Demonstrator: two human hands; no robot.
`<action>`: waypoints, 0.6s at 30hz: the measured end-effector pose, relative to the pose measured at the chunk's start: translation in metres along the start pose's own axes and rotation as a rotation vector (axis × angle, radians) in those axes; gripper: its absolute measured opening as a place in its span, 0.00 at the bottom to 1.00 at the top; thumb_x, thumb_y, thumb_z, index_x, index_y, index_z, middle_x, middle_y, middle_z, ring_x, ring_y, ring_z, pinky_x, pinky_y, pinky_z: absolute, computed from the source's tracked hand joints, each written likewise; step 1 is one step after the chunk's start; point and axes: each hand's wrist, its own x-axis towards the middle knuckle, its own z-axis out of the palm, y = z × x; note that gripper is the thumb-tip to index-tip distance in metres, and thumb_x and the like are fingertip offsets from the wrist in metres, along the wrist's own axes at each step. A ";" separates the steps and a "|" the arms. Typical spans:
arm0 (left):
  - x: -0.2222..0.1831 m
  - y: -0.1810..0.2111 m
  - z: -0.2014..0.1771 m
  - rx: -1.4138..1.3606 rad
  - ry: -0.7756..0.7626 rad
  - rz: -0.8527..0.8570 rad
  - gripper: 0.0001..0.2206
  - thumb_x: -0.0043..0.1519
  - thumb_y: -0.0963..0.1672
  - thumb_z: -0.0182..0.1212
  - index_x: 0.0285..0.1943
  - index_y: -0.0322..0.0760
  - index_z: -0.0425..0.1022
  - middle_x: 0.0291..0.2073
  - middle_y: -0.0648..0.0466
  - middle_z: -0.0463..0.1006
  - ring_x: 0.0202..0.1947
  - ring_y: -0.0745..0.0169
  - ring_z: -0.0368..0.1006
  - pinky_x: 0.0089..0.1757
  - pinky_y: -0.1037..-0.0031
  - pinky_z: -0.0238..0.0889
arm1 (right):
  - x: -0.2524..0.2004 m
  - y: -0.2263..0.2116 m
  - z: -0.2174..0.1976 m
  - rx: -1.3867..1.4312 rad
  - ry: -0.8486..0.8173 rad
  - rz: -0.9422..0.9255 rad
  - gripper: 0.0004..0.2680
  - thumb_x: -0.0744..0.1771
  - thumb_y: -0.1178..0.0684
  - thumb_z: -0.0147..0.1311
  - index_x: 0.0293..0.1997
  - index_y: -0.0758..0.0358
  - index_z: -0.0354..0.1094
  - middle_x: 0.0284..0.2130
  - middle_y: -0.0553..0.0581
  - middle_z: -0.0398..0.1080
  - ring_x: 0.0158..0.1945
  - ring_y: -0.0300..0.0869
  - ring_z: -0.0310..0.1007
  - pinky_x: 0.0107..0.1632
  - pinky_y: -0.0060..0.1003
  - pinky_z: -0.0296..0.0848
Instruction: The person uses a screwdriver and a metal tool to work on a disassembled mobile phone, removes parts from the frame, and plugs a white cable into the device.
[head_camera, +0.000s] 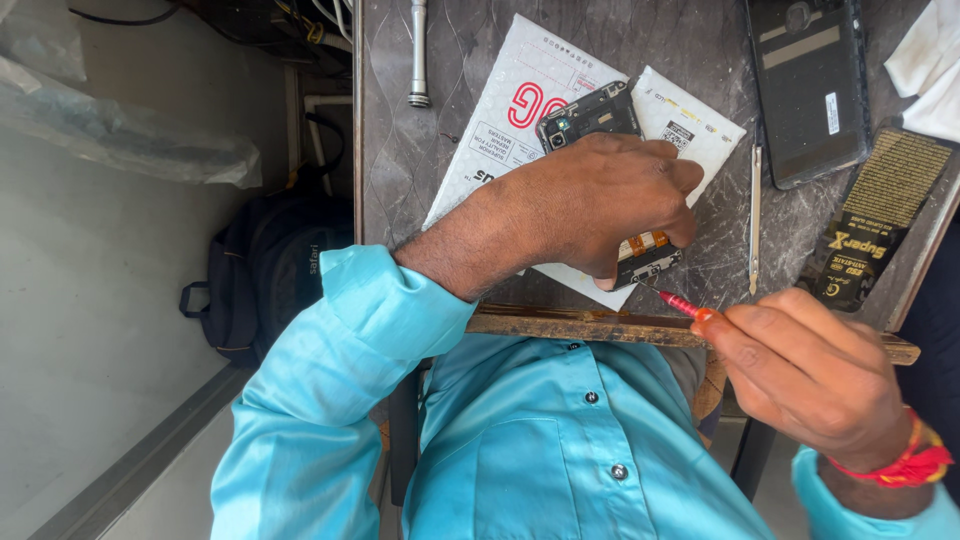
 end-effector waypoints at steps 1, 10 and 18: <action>0.000 0.000 0.000 0.008 -0.001 0.002 0.28 0.30 0.42 0.81 0.45 0.48 0.84 0.42 0.58 0.75 0.52 0.53 0.70 0.51 0.60 0.66 | 0.005 -0.001 -0.004 -0.029 -0.043 -0.022 0.10 0.58 0.66 0.61 0.40 0.75 0.74 0.33 0.60 0.73 0.33 0.47 0.71 0.33 0.38 0.72; -0.002 -0.002 0.003 -0.020 0.044 0.016 0.28 0.30 0.42 0.82 0.44 0.46 0.84 0.44 0.59 0.76 0.52 0.52 0.70 0.51 0.60 0.66 | 0.034 -0.016 -0.020 -0.314 -0.246 0.000 0.07 0.64 0.53 0.65 0.36 0.67 0.76 0.21 0.51 0.62 0.27 0.41 0.65 0.28 0.37 0.65; 0.000 -0.005 0.006 -0.014 -0.009 -0.001 0.28 0.30 0.43 0.83 0.44 0.46 0.83 0.44 0.60 0.77 0.54 0.54 0.70 0.52 0.59 0.64 | 0.026 -0.010 -0.017 -0.106 -0.238 -0.076 0.09 0.60 0.60 0.60 0.42 0.69 0.75 0.35 0.54 0.73 0.36 0.43 0.73 0.35 0.37 0.71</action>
